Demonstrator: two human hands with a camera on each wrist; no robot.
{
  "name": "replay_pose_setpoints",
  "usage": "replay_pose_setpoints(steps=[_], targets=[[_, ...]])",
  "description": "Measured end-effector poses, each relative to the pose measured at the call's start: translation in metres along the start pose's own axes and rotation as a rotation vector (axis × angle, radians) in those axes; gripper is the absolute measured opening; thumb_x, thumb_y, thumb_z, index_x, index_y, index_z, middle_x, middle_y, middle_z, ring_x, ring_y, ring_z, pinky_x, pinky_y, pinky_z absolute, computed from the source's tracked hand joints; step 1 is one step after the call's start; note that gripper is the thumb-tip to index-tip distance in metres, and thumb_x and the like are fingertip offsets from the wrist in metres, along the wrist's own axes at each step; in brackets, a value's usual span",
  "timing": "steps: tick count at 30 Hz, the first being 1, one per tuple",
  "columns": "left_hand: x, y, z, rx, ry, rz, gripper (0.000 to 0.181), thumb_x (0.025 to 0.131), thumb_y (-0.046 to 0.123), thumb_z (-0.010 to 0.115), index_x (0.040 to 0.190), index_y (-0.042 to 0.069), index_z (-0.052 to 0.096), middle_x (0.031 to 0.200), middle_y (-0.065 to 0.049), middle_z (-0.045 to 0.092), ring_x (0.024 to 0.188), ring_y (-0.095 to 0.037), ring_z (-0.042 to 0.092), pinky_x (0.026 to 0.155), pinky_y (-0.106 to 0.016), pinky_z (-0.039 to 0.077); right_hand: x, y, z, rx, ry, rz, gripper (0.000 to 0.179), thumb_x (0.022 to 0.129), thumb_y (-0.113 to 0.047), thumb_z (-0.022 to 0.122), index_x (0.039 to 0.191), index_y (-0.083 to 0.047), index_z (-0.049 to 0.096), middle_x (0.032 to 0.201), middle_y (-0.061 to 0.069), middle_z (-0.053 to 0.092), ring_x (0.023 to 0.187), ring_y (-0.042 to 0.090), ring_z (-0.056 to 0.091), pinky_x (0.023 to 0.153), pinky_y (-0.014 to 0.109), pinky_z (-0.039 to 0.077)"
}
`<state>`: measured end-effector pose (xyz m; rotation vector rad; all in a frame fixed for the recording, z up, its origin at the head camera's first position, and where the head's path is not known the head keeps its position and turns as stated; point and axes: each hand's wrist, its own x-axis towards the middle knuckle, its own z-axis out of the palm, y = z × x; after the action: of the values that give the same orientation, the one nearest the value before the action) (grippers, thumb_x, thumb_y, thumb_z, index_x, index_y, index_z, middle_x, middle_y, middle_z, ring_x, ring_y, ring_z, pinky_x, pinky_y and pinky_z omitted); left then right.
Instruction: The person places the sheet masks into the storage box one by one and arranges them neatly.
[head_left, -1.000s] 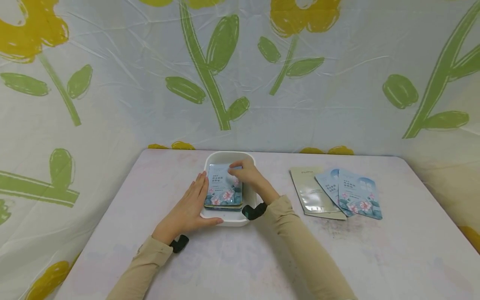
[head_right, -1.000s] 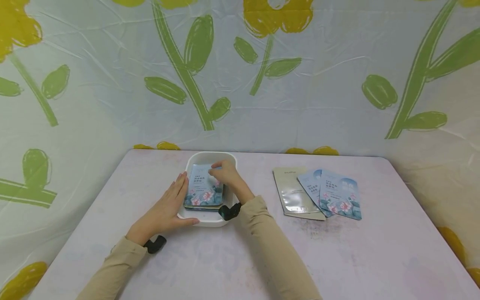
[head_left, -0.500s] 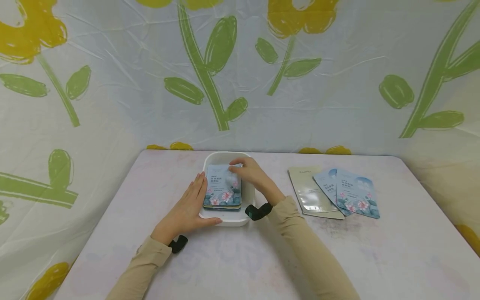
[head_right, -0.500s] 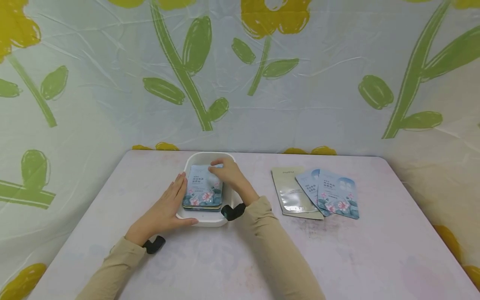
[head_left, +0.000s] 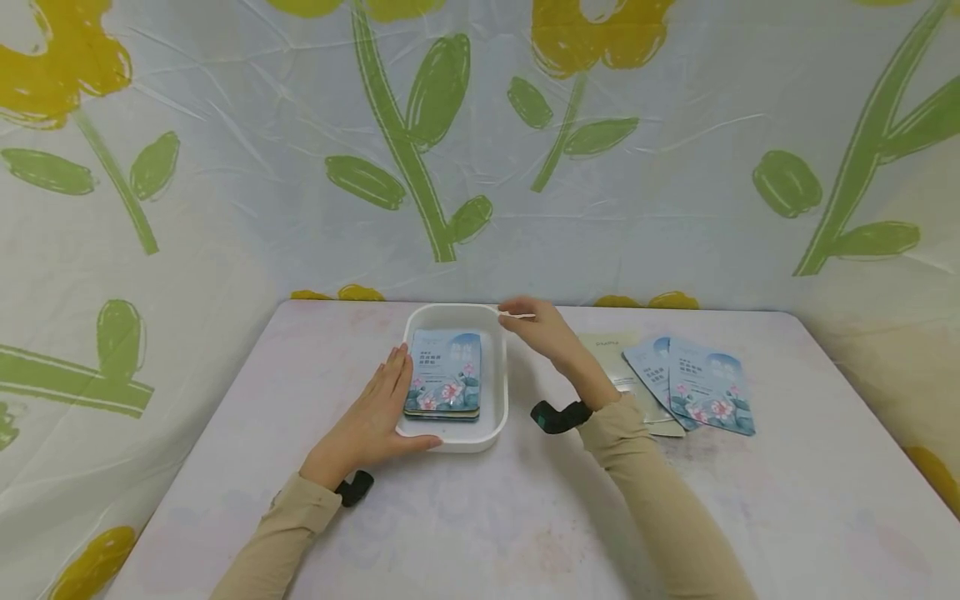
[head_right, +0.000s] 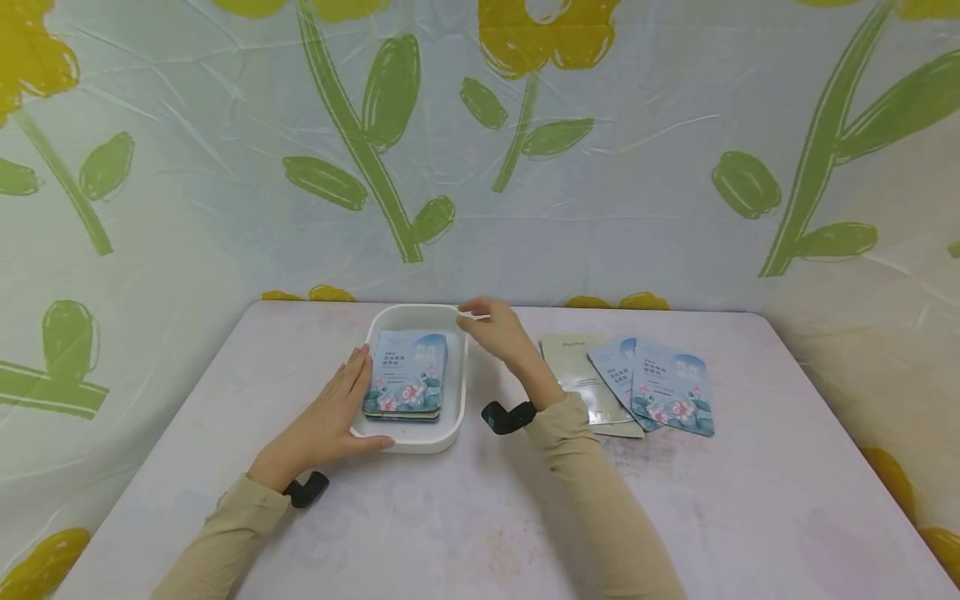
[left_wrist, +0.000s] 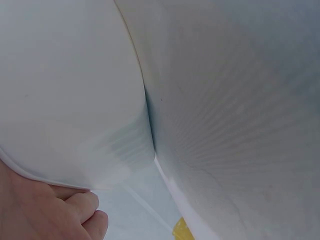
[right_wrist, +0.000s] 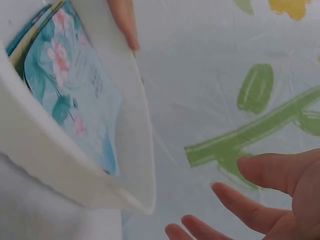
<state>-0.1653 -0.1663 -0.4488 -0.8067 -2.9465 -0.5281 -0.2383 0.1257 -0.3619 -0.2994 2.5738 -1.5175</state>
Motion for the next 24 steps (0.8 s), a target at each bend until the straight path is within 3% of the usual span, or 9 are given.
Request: replay_pose_setpoints(steps=[12,24], targets=[[0.000,0.000,-0.001,0.001,-0.011,-0.003,0.131,0.076,0.088,0.047,0.157,-0.001,-0.001,0.165,-0.013,-0.011,0.151,-0.022,-0.010,0.123,-0.043,0.006,-0.025,0.024,-0.055,-0.071,0.068,-0.004,0.044,0.102,-0.028,0.053,0.139,-0.004,0.052,0.144,0.018,0.049,0.131,0.038,0.048,0.106,0.056,0.042],[0.000,0.000,-0.001,-0.002,-0.020,-0.005,0.131,0.075,0.089,0.047,0.157,-0.001,0.000,0.165,-0.011,-0.013,0.151,-0.021,-0.011,0.123,-0.043,0.006,-0.061,0.053,-0.106,-0.087,0.233,-0.003,0.049,0.104,-0.033,0.051,0.141,-0.001,0.051,0.145,0.023,0.046,0.132,0.044,0.044,0.102,0.061,0.041]])
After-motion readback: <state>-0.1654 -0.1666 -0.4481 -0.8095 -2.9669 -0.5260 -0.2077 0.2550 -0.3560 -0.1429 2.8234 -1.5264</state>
